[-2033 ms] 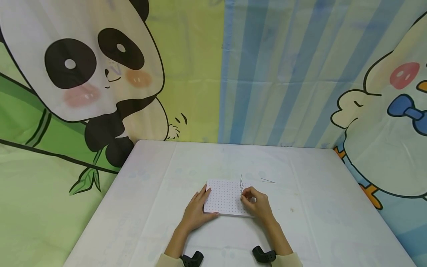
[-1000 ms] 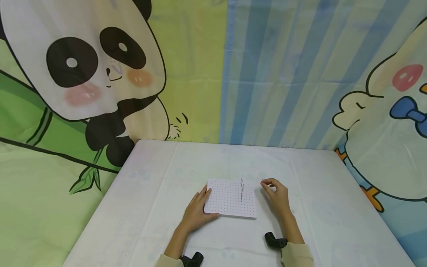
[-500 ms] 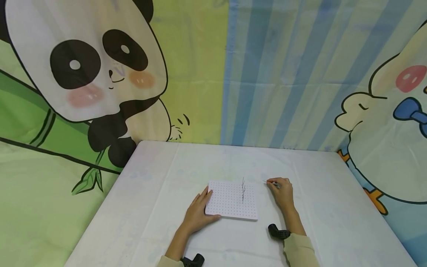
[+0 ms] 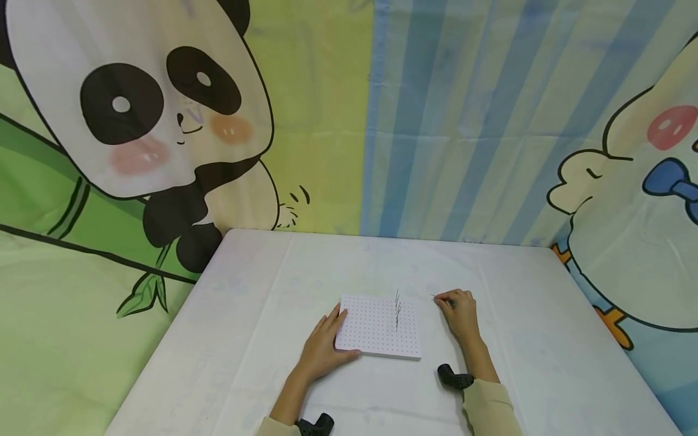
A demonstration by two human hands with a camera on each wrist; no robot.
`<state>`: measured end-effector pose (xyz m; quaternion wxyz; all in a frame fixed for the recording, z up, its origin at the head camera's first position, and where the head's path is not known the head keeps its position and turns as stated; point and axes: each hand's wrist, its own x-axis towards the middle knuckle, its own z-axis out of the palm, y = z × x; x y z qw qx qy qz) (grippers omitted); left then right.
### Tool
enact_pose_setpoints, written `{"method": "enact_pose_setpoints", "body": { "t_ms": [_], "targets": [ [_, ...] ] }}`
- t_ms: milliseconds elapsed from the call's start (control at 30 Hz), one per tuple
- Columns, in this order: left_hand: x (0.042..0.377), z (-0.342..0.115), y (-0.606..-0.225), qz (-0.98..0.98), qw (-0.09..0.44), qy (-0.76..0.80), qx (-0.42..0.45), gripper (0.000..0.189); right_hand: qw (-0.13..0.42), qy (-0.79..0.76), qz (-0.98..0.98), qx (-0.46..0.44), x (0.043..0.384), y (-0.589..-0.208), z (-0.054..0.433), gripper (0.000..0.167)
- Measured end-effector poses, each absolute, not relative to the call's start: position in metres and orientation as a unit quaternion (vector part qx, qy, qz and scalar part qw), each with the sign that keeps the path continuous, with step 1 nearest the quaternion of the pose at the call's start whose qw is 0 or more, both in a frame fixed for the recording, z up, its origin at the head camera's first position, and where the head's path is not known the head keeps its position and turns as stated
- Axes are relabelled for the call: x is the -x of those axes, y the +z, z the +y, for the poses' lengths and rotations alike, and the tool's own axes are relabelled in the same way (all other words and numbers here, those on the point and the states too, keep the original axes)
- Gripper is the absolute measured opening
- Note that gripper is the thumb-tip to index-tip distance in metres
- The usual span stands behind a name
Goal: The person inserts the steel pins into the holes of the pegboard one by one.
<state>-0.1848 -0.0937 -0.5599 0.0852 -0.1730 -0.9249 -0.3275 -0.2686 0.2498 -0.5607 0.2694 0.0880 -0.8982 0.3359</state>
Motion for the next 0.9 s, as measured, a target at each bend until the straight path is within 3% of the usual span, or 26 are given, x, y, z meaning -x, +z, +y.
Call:
{"method": "enact_pose_setpoints", "body": {
  "t_ms": [467, 700, 900],
  "targets": [
    [0.185, -0.093, -0.564, -0.928, 0.075, -0.321, 0.172, 0.099, 0.275, 0.307, -0.905, -0.105, 0.266, -0.566, 0.252, 0.006],
    [0.185, -0.093, -0.562, -0.927, 0.079, -0.323, 0.172, 0.098, 0.276, 0.380, -0.879, -0.081, 0.259, -0.559, 0.246, 0.009],
    [0.185, -0.094, -0.561, -0.928, 0.078, -0.322, 0.170, 0.098, 0.237, 0.475, -0.846, -0.053, 0.247, -0.548, 0.234, 0.020]
  ]
}}
